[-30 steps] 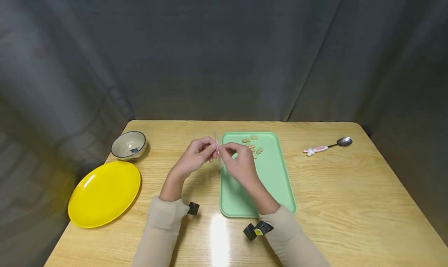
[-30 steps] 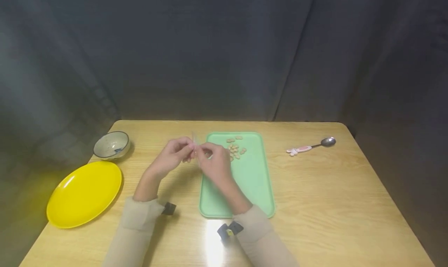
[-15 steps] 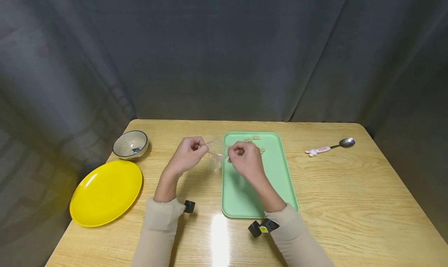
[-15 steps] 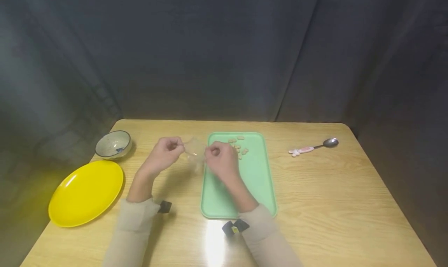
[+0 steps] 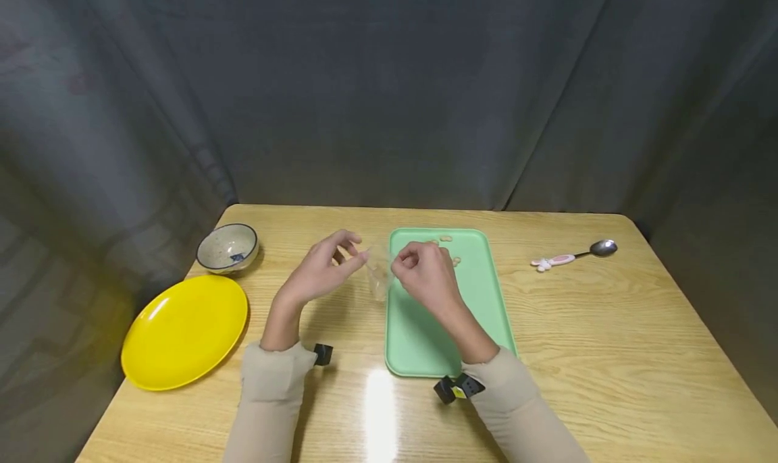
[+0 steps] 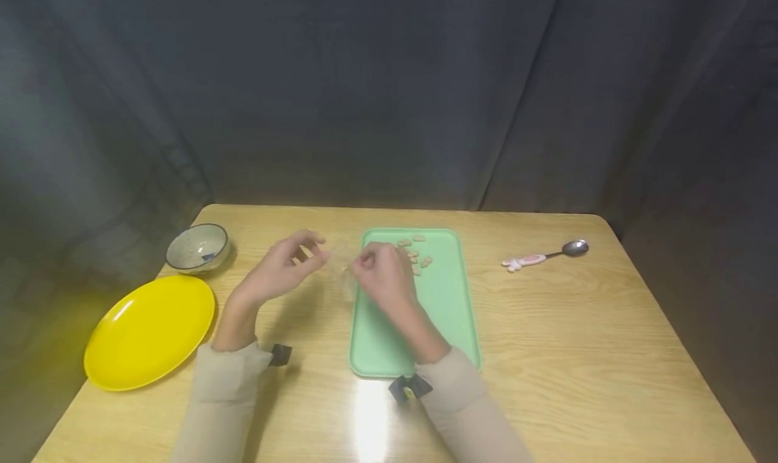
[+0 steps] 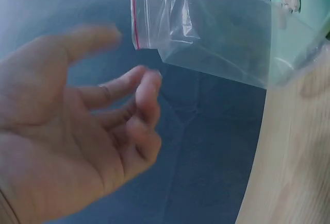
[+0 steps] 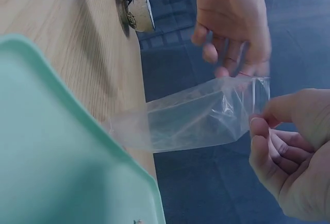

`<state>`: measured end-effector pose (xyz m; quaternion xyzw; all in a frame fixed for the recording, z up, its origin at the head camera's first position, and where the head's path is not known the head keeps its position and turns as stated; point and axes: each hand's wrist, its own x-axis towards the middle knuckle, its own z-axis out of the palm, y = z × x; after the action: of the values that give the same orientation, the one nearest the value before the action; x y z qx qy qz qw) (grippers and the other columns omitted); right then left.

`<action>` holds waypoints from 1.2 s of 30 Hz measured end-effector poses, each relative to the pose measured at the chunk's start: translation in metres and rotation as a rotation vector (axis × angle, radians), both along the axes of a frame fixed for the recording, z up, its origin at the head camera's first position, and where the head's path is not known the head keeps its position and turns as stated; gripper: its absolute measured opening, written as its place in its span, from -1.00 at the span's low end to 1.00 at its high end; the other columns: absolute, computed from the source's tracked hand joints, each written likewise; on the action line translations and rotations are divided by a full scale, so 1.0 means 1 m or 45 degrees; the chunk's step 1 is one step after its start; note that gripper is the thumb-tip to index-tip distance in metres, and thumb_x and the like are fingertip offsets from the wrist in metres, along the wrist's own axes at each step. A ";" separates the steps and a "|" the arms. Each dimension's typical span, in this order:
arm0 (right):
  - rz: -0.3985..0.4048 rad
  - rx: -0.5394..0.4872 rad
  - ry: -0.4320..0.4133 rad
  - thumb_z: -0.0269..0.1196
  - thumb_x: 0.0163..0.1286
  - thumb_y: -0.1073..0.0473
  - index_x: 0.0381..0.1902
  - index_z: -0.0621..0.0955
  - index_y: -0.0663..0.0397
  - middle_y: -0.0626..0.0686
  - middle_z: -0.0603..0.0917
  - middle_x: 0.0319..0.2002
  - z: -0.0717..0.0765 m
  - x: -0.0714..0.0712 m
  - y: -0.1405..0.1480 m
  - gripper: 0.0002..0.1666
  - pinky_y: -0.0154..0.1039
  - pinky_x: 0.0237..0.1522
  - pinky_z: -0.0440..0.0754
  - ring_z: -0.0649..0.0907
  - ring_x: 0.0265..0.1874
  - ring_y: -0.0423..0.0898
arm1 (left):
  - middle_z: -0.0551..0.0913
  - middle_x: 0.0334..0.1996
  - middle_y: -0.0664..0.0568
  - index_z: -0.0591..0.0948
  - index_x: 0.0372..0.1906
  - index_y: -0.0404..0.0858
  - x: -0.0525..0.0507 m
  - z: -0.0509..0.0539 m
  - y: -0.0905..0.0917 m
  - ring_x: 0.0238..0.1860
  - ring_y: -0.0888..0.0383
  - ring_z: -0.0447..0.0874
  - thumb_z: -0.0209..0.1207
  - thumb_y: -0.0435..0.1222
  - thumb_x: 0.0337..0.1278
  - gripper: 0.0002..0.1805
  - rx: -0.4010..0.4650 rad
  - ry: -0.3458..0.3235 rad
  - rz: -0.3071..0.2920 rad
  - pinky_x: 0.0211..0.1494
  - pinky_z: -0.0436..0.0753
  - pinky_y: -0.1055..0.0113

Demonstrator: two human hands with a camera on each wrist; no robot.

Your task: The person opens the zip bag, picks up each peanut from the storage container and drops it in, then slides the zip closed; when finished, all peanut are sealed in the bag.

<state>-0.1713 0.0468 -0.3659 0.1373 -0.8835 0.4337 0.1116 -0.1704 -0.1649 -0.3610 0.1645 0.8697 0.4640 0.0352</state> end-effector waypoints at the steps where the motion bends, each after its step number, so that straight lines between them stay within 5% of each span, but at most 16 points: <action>1: -0.009 0.000 0.001 0.23 0.14 0.35 -0.50 0.73 0.14 -0.09 0.66 -0.65 0.000 -0.001 0.000 -0.85 0.37 -0.03 0.47 0.59 -0.67 -0.17 | 0.57 0.02 -0.07 0.47 0.26 -0.23 0.000 -0.001 0.002 -0.21 0.01 0.53 0.30 -0.18 0.25 -0.48 -0.007 0.006 -0.026 -0.26 0.56 0.15; 3: -0.025 0.000 0.001 0.23 0.14 0.34 -0.49 0.74 0.15 -0.09 0.66 -0.65 -0.002 -0.002 -0.001 -0.86 0.58 0.06 0.24 0.59 -0.67 -0.17 | 0.48 0.23 -0.06 0.32 0.44 -0.20 -0.001 -0.005 0.005 -0.07 -0.05 0.53 0.43 -0.15 0.10 -0.17 -0.044 -0.007 -0.087 -0.18 0.59 0.09; 5: -0.020 -0.003 -0.001 0.23 0.15 0.33 -0.45 0.75 0.18 -0.07 0.67 -0.64 -0.004 -0.004 -0.002 -0.86 0.55 0.04 0.29 0.58 -0.69 -0.18 | 0.42 0.33 -0.05 0.24 0.51 -0.20 -0.003 -0.010 0.010 0.01 -0.09 0.53 0.50 -0.17 -0.02 -0.01 -0.100 -0.002 -0.144 -0.12 0.59 0.07; 8: -0.013 -0.008 -0.003 0.23 0.16 0.34 -0.41 0.75 0.22 -0.03 0.67 -0.63 -0.006 -0.006 -0.004 -0.85 0.12 -0.24 0.63 0.54 -0.73 -0.18 | 0.44 0.34 -0.05 0.29 0.48 -0.25 -0.006 -0.016 0.017 0.04 -0.12 0.55 0.52 -0.20 -0.07 -0.02 -0.157 0.026 -0.144 -0.06 0.59 0.09; 10: 0.000 -0.015 -0.001 0.23 0.16 0.35 -0.39 0.75 0.24 -0.01 0.67 -0.62 -0.007 -0.006 -0.005 -0.85 -0.15 -0.58 0.54 0.51 -0.76 -0.19 | 0.48 0.30 -0.04 0.34 0.45 -0.27 -0.007 -0.019 0.020 0.02 -0.09 0.57 0.53 -0.22 -0.09 -0.06 -0.172 0.055 -0.097 -0.10 0.60 0.13; 12: 0.008 -0.023 -0.001 0.23 0.17 0.35 -0.39 0.74 0.25 0.01 0.67 -0.62 -0.007 -0.006 -0.006 -0.85 -0.20 -0.61 0.51 0.50 -0.75 -0.20 | 0.52 0.26 -0.01 0.39 0.41 -0.26 -0.008 -0.021 0.021 -0.01 -0.04 0.57 0.54 -0.22 -0.12 -0.09 -0.177 0.072 -0.045 -0.14 0.59 0.15; 18: 0.025 0.018 -0.026 0.25 0.31 0.22 -0.30 0.76 0.18 -0.01 0.69 -0.53 0.001 -0.013 0.004 -0.81 -0.02 -0.34 0.56 0.58 -0.63 -0.16 | 0.62 0.13 -0.01 0.47 0.37 -0.21 -0.011 -0.027 0.017 0.04 -0.03 0.55 0.53 -0.22 -0.11 -0.17 -0.075 0.085 0.012 -0.01 0.58 -0.02; 22: 0.036 0.117 -0.020 0.22 0.36 0.23 -0.25 0.75 0.18 0.04 0.71 -0.44 0.000 -0.033 0.032 -0.81 -0.09 -0.40 0.57 0.65 -0.51 -0.08 | 0.67 0.07 -0.01 0.49 0.34 -0.22 -0.013 -0.031 0.011 0.11 -0.01 0.53 0.53 -0.22 -0.12 -0.18 -0.015 0.092 0.046 0.20 0.44 -0.15; 28: 0.145 0.454 -0.081 0.21 0.28 0.41 -0.12 0.73 0.28 0.20 0.74 -0.20 -0.021 -0.063 0.077 -0.75 0.00 -0.23 0.62 0.69 -0.21 0.12 | 0.68 0.04 0.05 0.53 0.30 -0.27 -0.011 -0.032 0.005 0.16 0.02 0.53 0.54 -0.23 -0.15 -0.22 0.018 0.096 0.082 0.34 0.32 -0.14; 32: 0.282 0.646 -0.091 0.27 0.20 0.49 -0.19 0.76 0.22 0.17 0.74 -0.17 -0.037 -0.068 0.093 -0.74 0.07 -0.08 0.62 0.67 -0.10 0.16 | 0.67 0.09 0.00 0.54 0.29 -0.30 -0.010 -0.032 0.006 0.16 0.01 0.55 0.53 -0.26 -0.13 -0.24 0.045 0.109 0.035 0.32 0.34 -0.14; 36: 0.314 0.695 -0.040 0.31 0.17 0.52 -0.35 0.77 0.14 0.09 0.73 -0.29 -0.046 -0.067 0.099 -0.77 0.07 -0.10 0.62 0.66 -0.18 0.13 | 0.66 0.13 -0.01 0.55 0.28 -0.29 -0.009 -0.032 0.007 0.13 0.02 0.56 0.52 -0.30 -0.15 -0.25 0.058 0.106 0.015 0.26 0.39 -0.16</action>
<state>-0.2384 0.1453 -0.4124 0.2618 -0.9457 0.1925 0.0032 -0.1798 -0.1584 -0.3932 0.1793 0.8607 0.4765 -0.0075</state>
